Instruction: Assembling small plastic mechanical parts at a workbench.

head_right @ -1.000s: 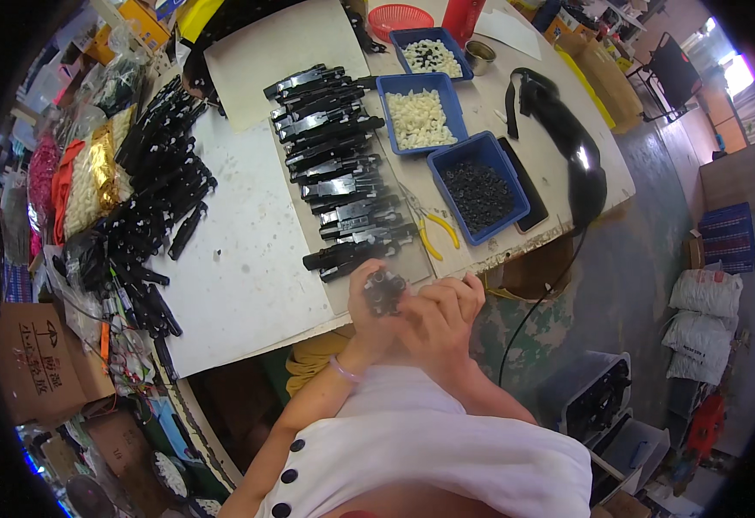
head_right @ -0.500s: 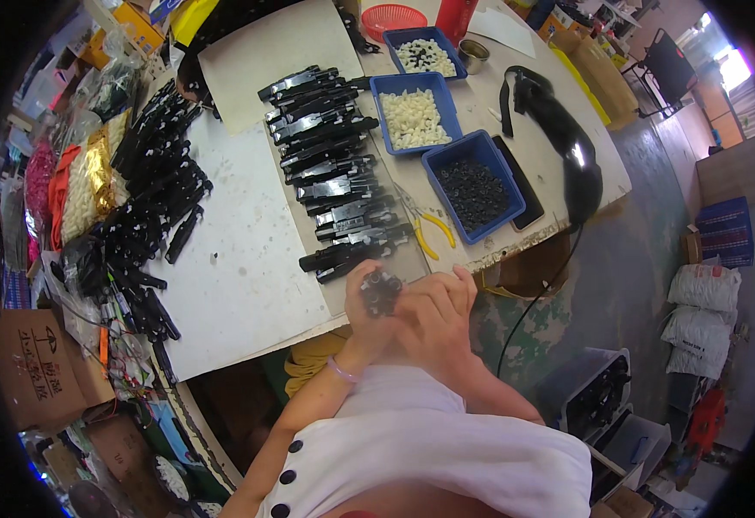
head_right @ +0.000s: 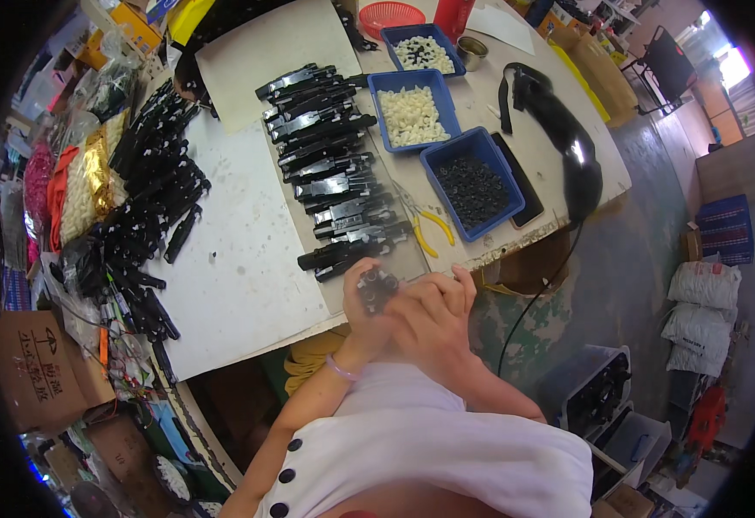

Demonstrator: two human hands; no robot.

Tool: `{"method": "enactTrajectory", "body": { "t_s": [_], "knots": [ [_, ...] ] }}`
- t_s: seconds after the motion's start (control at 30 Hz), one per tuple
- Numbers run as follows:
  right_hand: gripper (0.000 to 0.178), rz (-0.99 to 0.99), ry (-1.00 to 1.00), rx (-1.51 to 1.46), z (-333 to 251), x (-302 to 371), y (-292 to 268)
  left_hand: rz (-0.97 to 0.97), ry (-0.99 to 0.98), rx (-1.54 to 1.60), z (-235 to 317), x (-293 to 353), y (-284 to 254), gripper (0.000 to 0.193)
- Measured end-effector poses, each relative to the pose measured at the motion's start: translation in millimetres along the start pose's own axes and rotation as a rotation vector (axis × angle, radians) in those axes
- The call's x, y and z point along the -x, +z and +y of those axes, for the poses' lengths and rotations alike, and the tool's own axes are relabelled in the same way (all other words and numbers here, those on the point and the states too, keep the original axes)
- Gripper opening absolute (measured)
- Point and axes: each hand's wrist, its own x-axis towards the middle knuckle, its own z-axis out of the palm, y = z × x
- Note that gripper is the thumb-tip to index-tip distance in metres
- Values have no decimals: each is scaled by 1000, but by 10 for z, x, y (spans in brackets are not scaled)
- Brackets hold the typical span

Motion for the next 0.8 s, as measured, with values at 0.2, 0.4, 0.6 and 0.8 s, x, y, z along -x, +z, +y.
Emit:
{"method": "enactTrajectory", "body": {
  "t_s": [0.2, 0.4, 0.6, 0.8],
  "knots": [
    [21, -43, 80, -134, 17, 27, 37, -15, -17, 17, -45, 29, -14, 63],
    [23, 57, 76, -59, 30, 87, 74, -22, -18, 5, -160, 97, -32, 64],
    [25, 66, 7, 37, 9, 63, 50, -17, 24, -79, -108, 48, -20, 65],
    [20, -50, 72, -110, 30, 35, 15, -8, 4, 2, -139, 73, -28, 62]
  ]
}}
